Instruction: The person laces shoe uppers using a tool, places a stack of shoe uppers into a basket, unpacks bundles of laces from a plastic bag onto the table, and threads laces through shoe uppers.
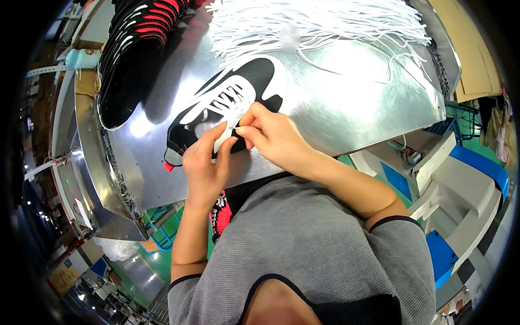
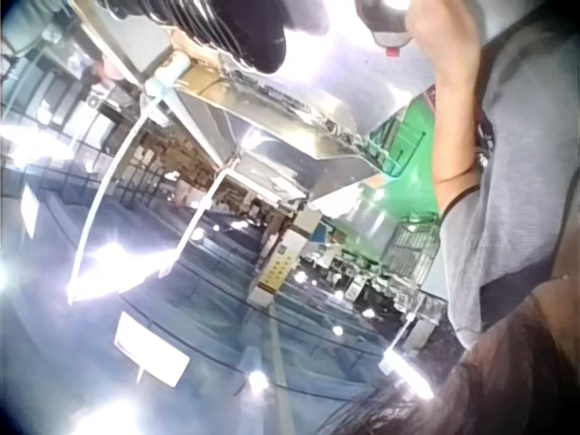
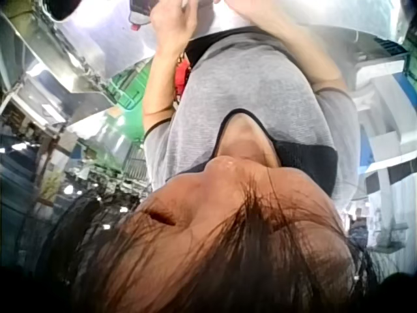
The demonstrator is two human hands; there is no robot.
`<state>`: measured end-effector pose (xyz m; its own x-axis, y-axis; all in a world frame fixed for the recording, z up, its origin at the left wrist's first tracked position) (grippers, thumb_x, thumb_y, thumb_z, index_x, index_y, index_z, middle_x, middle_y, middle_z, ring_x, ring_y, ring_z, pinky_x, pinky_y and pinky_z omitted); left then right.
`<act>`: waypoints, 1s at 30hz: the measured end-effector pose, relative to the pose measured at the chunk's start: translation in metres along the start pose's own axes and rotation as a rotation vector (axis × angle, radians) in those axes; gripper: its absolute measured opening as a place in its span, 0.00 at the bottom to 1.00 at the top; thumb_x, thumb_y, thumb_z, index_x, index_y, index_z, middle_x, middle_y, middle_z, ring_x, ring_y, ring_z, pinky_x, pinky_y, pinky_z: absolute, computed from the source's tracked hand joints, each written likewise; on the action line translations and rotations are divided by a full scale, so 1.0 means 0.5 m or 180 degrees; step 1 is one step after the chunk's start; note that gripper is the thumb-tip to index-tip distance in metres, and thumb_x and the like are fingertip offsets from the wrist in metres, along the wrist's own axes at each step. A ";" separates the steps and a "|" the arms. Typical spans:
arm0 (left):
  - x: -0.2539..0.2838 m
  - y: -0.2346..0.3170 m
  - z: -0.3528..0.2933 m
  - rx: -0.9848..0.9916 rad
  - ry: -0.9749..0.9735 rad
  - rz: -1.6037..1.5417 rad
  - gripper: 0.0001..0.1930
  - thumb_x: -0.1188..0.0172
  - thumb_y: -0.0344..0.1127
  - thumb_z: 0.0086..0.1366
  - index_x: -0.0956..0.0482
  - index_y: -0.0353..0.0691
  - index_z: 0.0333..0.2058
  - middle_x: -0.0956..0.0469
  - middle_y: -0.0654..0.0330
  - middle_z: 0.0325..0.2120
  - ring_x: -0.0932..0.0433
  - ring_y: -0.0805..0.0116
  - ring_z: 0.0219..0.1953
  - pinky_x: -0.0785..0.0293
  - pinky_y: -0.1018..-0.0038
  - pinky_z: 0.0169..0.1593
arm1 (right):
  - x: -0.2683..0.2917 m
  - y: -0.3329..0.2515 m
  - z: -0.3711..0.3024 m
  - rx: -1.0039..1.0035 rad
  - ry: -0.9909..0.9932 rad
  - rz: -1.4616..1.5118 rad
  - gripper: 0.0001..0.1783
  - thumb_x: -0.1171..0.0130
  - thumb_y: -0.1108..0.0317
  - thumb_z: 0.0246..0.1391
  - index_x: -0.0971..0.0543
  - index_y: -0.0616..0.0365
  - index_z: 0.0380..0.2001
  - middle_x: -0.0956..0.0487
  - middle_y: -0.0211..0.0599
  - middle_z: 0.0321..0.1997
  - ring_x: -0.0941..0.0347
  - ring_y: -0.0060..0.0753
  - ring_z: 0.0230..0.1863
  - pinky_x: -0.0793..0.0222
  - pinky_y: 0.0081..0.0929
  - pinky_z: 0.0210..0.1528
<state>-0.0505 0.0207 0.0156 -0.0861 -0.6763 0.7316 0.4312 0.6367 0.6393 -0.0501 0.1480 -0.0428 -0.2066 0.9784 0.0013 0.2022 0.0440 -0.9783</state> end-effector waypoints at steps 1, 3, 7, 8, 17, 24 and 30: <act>-0.004 0.004 -0.002 -0.0045 -0.0136 -0.0072 0.13 0.36 0.26 0.58 0.23 0.34 0.42 0.21 0.53 0.26 0.22 0.58 0.23 0.29 0.69 0.27 | -0.005 0.000 0.002 -0.0006 0.0010 0.0003 0.08 0.46 0.68 0.60 0.30 0.61 0.34 0.22 0.37 0.23 0.25 0.29 0.25 0.31 0.26 0.30; -0.004 0.005 -0.003 0.0006 -0.0192 -0.0070 0.13 0.37 0.26 0.58 0.23 0.34 0.43 0.22 0.53 0.27 0.22 0.58 0.24 0.29 0.69 0.27 | -0.011 0.003 0.001 -0.0068 0.0102 -0.0035 0.08 0.46 0.67 0.60 0.30 0.60 0.33 0.22 0.37 0.23 0.24 0.31 0.24 0.31 0.28 0.30; -0.005 -0.002 -0.003 0.0145 -0.0185 -0.0098 0.13 0.38 0.26 0.59 0.23 0.36 0.44 0.20 0.52 0.29 0.21 0.60 0.26 0.27 0.70 0.31 | 0.008 -0.034 0.007 0.0213 -0.0150 -0.1177 0.10 0.47 0.64 0.60 0.29 0.60 0.34 0.23 0.43 0.22 0.24 0.43 0.25 0.30 0.34 0.31; -0.003 -0.005 -0.002 0.0217 -0.0126 -0.0138 0.13 0.39 0.27 0.59 0.23 0.37 0.44 0.21 0.53 0.27 0.23 0.60 0.21 0.29 0.68 0.28 | 0.026 -0.034 0.001 0.0227 -0.0441 -0.1341 0.10 0.46 0.62 0.60 0.27 0.60 0.35 0.24 0.44 0.22 0.25 0.46 0.25 0.31 0.37 0.31; 0.005 -0.004 0.001 0.0266 -0.0518 -0.0095 0.09 0.34 0.36 0.57 0.21 0.39 0.34 0.22 0.50 0.21 0.23 0.52 0.22 0.30 0.61 0.27 | 0.105 -0.071 0.053 0.1345 0.1190 -0.2023 0.09 0.47 0.67 0.62 0.25 0.59 0.43 0.23 0.41 0.23 0.25 0.37 0.24 0.32 0.29 0.29; 0.027 -0.057 -0.087 -0.0172 -0.0632 -0.0028 0.22 0.35 0.36 0.60 0.26 0.31 0.50 0.19 0.48 0.34 0.21 0.55 0.35 0.27 0.64 0.44 | 0.018 0.062 0.049 0.1920 0.1124 -0.1850 0.18 0.55 0.66 0.61 0.27 0.59 0.52 0.24 0.47 0.53 0.25 0.49 0.50 0.28 0.38 0.52; -0.028 0.056 0.000 0.0525 -0.0953 0.0061 0.25 0.43 0.39 0.67 0.32 0.37 0.60 0.21 0.52 0.45 0.23 0.70 0.43 0.29 0.78 0.50 | 0.021 0.020 0.088 0.1483 0.1159 -0.1166 0.14 0.53 0.55 0.64 0.31 0.55 0.39 0.23 0.45 0.29 0.26 0.52 0.32 0.34 0.45 0.36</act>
<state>-0.0371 0.0478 0.0235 -0.3498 -0.5404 0.7653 0.2862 0.7162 0.6365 -0.0925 0.1497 -0.0617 0.1678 0.9261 0.3380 -0.2680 0.3728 -0.8884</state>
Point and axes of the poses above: each hand's wrist, its own z-axis towards the middle knuckle, its own x-axis out of the back of the hand, y = z × x, the point moved 8 cm from there along z, towards the middle knuckle
